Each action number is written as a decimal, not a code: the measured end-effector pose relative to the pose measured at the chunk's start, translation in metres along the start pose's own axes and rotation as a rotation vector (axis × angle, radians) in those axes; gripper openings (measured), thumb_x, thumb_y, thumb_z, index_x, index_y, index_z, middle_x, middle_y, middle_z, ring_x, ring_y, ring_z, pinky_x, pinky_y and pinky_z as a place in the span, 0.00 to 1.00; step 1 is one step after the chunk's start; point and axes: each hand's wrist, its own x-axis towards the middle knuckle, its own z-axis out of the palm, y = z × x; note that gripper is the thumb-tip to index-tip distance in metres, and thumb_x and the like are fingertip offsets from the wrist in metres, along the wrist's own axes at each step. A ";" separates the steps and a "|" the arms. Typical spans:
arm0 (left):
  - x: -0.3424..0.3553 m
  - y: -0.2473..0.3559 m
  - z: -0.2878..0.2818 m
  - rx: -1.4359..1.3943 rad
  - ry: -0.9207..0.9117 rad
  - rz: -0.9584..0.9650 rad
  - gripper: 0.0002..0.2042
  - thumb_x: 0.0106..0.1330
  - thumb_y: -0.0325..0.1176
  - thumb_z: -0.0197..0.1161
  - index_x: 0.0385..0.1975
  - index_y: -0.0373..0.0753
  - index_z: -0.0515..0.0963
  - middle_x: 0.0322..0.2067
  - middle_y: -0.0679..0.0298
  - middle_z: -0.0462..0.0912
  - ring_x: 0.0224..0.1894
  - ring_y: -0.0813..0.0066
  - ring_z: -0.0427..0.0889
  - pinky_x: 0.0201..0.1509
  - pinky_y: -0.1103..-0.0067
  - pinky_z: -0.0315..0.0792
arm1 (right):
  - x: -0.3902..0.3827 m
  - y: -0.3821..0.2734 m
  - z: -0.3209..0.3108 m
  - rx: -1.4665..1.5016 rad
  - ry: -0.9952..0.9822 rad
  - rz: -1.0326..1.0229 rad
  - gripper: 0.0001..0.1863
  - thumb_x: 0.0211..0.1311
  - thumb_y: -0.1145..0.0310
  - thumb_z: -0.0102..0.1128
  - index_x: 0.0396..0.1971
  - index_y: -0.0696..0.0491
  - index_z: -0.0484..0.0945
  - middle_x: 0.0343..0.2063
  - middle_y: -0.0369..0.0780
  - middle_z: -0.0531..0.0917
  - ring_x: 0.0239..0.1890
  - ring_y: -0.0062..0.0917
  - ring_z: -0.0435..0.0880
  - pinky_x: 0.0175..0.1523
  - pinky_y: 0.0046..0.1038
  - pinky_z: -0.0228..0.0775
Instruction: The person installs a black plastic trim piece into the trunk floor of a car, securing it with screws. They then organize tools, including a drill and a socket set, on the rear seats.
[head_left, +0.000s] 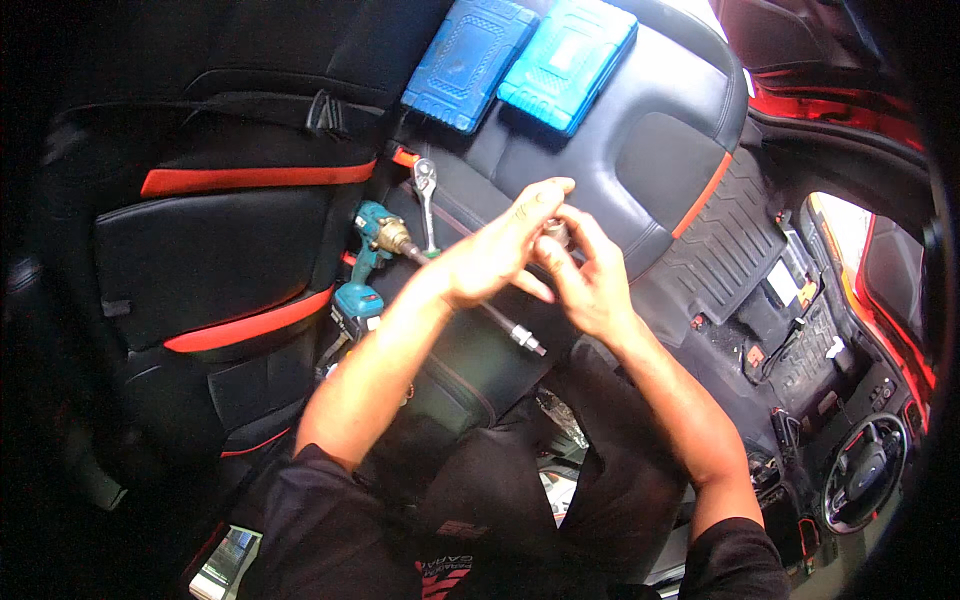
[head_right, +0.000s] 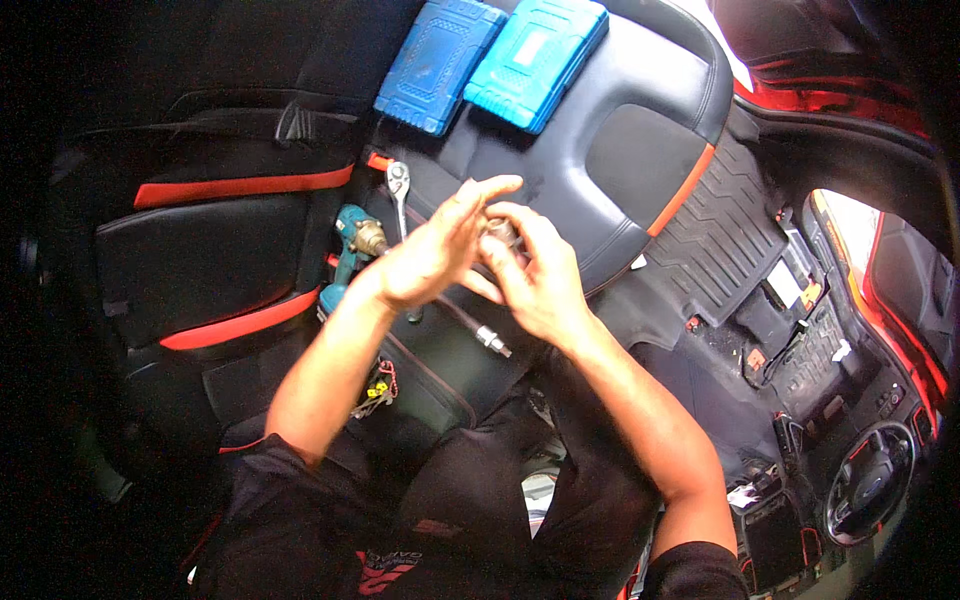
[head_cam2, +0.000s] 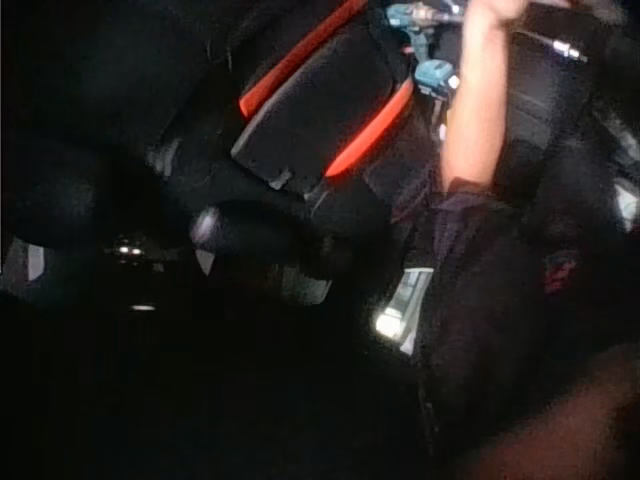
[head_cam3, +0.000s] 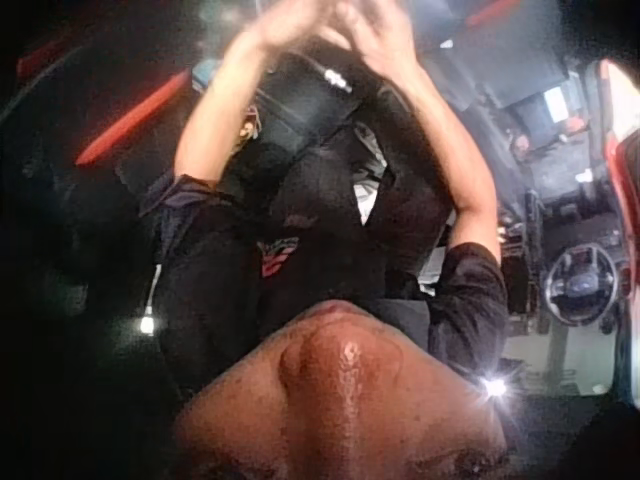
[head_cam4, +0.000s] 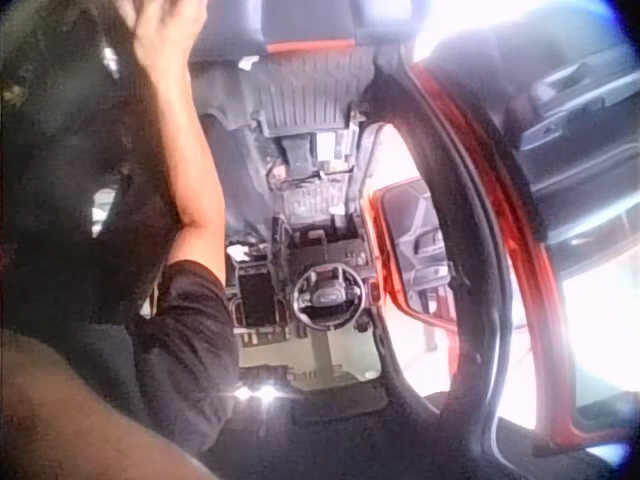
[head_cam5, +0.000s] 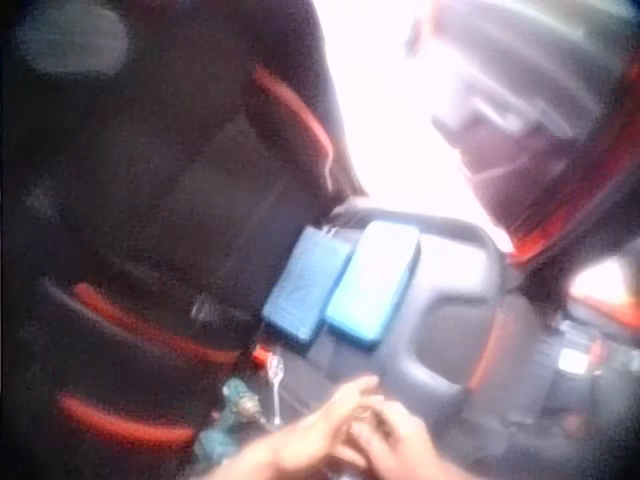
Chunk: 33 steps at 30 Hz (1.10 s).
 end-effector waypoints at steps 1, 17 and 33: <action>0.009 0.017 -0.004 0.164 -0.038 -0.024 0.37 0.70 0.61 0.54 0.72 0.49 0.53 0.62 0.56 0.67 0.57 0.61 0.76 0.50 0.60 0.79 | 0.006 0.013 -0.007 0.202 0.055 0.079 0.17 0.65 0.69 0.63 0.52 0.57 0.74 0.36 0.38 0.79 0.40 0.23 0.77 0.48 0.28 0.71; 0.112 0.033 -0.147 -0.327 0.926 0.281 0.31 0.52 0.43 0.79 0.55 0.48 0.73 0.49 0.64 0.80 0.51 0.66 0.78 0.55 0.58 0.67 | 0.022 0.080 -0.043 0.268 0.191 0.452 0.11 0.69 0.71 0.56 0.47 0.60 0.76 0.26 0.37 0.82 0.21 0.15 0.79 0.26 0.19 0.73; -0.003 -0.062 0.004 -0.220 0.502 0.350 0.24 0.62 0.30 0.70 0.58 0.36 0.73 0.49 0.61 0.82 0.51 0.67 0.81 0.57 0.68 0.76 | -0.025 0.014 -0.058 0.813 0.169 0.505 0.18 0.67 0.49 0.61 0.45 0.48 0.77 0.31 0.33 0.83 0.14 0.15 0.65 0.20 0.22 0.55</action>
